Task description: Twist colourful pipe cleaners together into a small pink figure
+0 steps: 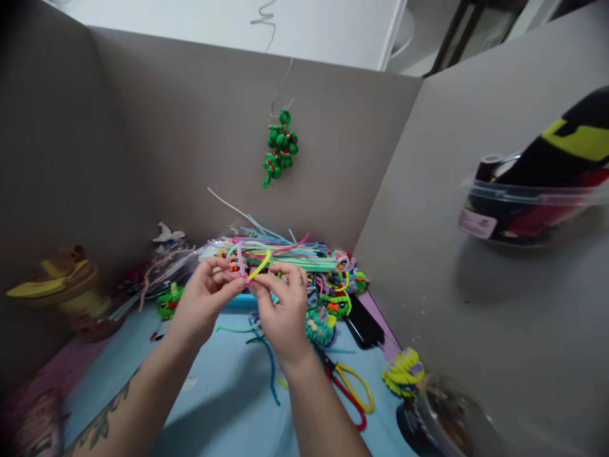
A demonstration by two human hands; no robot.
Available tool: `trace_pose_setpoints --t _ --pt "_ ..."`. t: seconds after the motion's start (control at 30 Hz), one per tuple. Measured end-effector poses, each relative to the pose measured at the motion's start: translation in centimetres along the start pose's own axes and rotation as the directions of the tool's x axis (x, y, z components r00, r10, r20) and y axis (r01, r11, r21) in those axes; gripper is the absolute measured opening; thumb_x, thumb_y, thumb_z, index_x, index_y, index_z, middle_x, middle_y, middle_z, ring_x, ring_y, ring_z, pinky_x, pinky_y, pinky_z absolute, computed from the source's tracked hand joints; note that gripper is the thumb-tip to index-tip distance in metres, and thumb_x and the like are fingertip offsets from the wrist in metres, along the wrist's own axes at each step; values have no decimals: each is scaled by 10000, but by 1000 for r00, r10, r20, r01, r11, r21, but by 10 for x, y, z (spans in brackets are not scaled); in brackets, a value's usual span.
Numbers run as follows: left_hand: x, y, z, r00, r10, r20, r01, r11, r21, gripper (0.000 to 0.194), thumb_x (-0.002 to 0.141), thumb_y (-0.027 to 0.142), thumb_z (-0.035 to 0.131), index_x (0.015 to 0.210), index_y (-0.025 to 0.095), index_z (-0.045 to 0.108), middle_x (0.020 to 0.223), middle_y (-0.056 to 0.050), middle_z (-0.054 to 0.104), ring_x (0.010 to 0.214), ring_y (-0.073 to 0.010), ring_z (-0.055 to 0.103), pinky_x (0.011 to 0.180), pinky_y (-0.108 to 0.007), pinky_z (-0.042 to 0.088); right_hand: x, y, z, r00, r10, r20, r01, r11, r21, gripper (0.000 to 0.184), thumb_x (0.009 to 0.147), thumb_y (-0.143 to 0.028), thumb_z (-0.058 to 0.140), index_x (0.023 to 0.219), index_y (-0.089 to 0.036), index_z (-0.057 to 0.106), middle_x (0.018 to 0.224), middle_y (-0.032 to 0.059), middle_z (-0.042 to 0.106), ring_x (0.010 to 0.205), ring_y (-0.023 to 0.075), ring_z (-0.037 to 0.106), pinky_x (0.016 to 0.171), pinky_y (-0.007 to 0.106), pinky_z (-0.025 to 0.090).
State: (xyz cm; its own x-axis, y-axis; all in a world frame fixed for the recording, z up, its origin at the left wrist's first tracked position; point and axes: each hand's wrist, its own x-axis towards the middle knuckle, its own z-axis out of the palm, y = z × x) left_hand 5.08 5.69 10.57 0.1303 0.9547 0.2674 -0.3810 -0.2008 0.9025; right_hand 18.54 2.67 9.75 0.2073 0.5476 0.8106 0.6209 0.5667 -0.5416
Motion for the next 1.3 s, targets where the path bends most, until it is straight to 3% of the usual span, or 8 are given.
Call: trace_pose_setpoints --t 0.3,0.6,0.8,0.9,1.03,1.13,1.2,1.3 --pt "0 4 0 1000 -3 30 4 999 -38 406 656 186 789 899 191 464 653 60 656 622 -71 600 649 -192 468 1 1 -3 988 -141 57 144 989 -34 86 856 -178 617 841 -235 680 889 24 571 914 186 508 836 361 420" --pt "-4 4 4 997 73 13 -74 989 130 360 683 170 739 889 201 445 651 69 625 557 -66 555 537 -172 396 -2 0 0 992 -20 127 20 1000 1 138 877 -166 506 777 -192 598 1027 64 475 1040 215 478 897 401 409" --pt "6 4 -4 998 9 -68 -6 999 39 403 619 223 793 851 199 465 634 65 637 587 -96 611 600 -205 454 2 -1 -5 995 -9 100 18 996 -90 118 875 -190 525 902 -211 638 1142 87 513 1129 237 470 964 433 380" --pt "11 6 -10 989 -26 -145 23 999 -23 451 569 244 825 848 198 473 611 74 619 541 -89 587 541 -189 426 3 -4 -10 988 21 154 12 979 -205 110 849 -236 572 950 -195 586 1025 88 581 1024 245 523 887 410 419" --pt "15 10 -15 981 -56 -184 43 996 -76 480 536 233 839 846 193 475 599 76 600 490 -64 535 462 -159 358 2 -5 -10 873 214 439 18 885 -466 233 774 -259 690 979 -193 599 886 80 682 868 262 615 730 348 432" --pt "18 9 -18 979 -81 -187 67 994 -82 469 548 225 828 856 190 477 578 85 585 454 -48 497 424 -146 306 2 -2 -8 783 299 545 52 842 -537 122 785 -191 673 901 -226 655 769 44 716 721 225 650 608 289 386" --pt "20 7 -21 976 -94 -195 81 994 -76 471 546 223 824 861 186 476 573 86 586 439 -44 484 417 -146 291 3 0 -9 791 275 547 43 866 -498 91 821 -163 620 805 -238 668 749 21 719 687 196 647 587 273 368" --pt "25 0 -26 970 -88 -228 78 996 -50 482 533 233 827 849 182 468 588 73 608 448 -51 501 431 -153 304 5 -3 -17 865 192 464 0 924 -383 156 854 -146 565 760 -226 660 769 11 704 741 182 627 650 272 392"
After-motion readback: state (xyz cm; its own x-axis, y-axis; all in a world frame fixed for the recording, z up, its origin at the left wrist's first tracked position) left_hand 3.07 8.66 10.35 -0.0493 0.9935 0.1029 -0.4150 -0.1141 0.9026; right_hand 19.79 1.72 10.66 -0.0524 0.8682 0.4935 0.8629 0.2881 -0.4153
